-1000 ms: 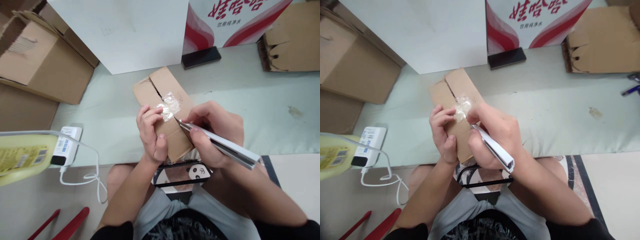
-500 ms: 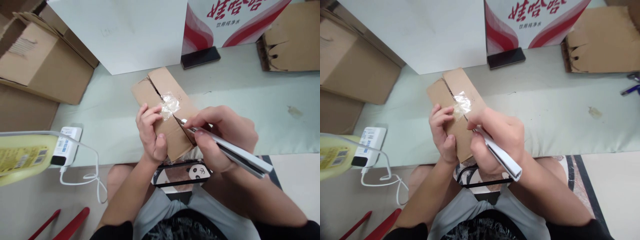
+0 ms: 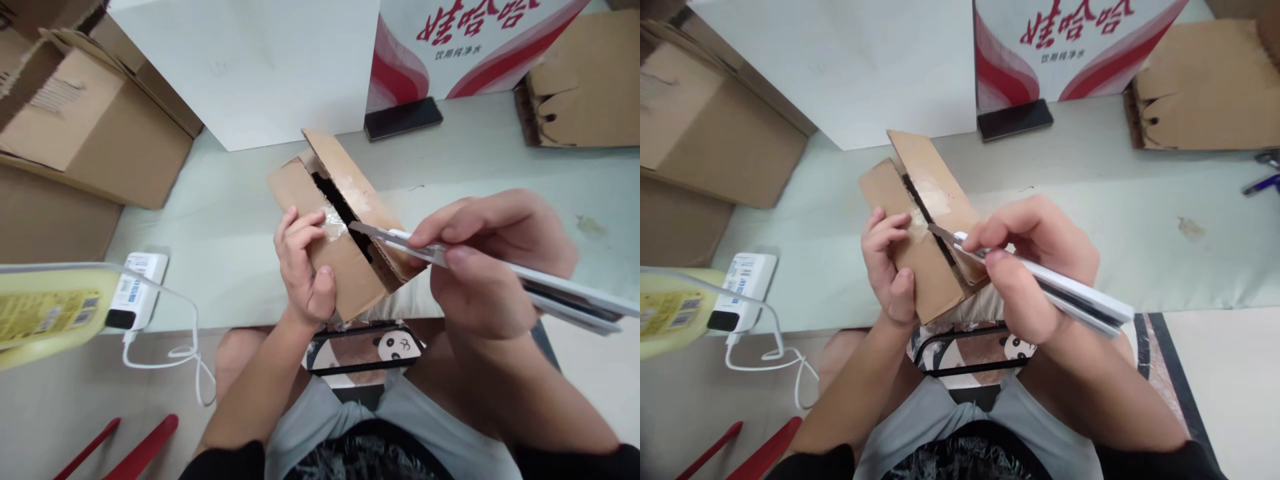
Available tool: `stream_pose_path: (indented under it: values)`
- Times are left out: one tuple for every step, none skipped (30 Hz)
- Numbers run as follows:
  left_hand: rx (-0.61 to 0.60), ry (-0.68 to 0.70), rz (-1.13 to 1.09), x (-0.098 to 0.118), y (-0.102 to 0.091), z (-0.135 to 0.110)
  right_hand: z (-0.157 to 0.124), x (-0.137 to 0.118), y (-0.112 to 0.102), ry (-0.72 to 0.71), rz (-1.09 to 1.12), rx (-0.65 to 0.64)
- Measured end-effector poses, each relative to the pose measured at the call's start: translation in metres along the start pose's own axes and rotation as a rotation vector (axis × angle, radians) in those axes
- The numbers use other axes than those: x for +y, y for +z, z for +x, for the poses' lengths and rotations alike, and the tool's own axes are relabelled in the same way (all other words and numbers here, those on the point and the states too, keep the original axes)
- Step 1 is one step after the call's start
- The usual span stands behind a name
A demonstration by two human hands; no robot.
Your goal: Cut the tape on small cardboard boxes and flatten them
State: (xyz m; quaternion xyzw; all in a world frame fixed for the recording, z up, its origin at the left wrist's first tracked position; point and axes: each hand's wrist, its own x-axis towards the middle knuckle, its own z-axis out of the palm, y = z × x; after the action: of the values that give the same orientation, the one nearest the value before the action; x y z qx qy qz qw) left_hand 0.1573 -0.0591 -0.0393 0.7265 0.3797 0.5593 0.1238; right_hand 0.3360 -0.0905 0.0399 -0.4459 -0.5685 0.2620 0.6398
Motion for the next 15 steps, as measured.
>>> stream_pose_path:
  values:
    - [-0.004,-0.001,-0.005,0.0,0.0,0.0,0.0,0.0,0.001,-0.026,0.051,0.052]
    - [-0.007,-0.002,-0.008,-0.001,0.0,0.0,0.0,0.001,0.003,-0.056,0.084,0.105]
    - [-0.01,-0.004,-0.01,-0.001,-0.001,0.0,-0.001,0.002,0.004,-0.072,0.081,0.14]
    - [-0.01,-0.009,-0.009,-0.002,-0.001,0.0,-0.002,0.003,0.005,-0.072,0.056,0.167]
    - [-0.011,-0.014,-0.006,-0.003,-0.001,0.0,-0.003,0.005,0.005,-0.063,0.019,0.195]
    - [-0.012,-0.02,-0.001,-0.003,-0.002,0.0,-0.004,0.008,0.005,-0.054,-0.024,0.222]
    - [-0.014,-0.025,0.006,-0.004,-0.002,0.001,-0.004,0.011,0.004,-0.04,-0.066,0.245]
    - [-0.016,-0.026,0.014,-0.005,-0.003,0.001,-0.004,0.014,0.003,-0.027,-0.1,0.267]
    - [-0.019,-0.023,0.02,-0.006,-0.004,0.001,-0.002,0.018,0.001,-0.022,-0.12,0.294]
    - [-0.023,-0.015,0.022,-0.007,-0.005,0.002,0.0,0.022,0.0,-0.033,-0.122,0.323]
    - [-0.03,-0.004,0.021,-0.009,-0.006,0.003,0.003,0.027,-0.002,-0.046,-0.117,0.345]
    - [-0.039,0.006,0.018,-0.01,-0.007,0.005,0.006,0.033,-0.003,-0.054,-0.115,0.356]
    - [-0.049,0.012,0.013,-0.012,-0.008,0.006,0.009,0.039,-0.004,-0.055,-0.124,0.352]
    - [-0.061,0.012,0.008,-0.015,-0.01,0.008,0.012,0.046,-0.005,-0.05,-0.151,0.34]
    - [-0.071,0.001,0.002,-0.018,-0.012,0.01,0.014,0.052,-0.007,-0.038,-0.195,0.312]
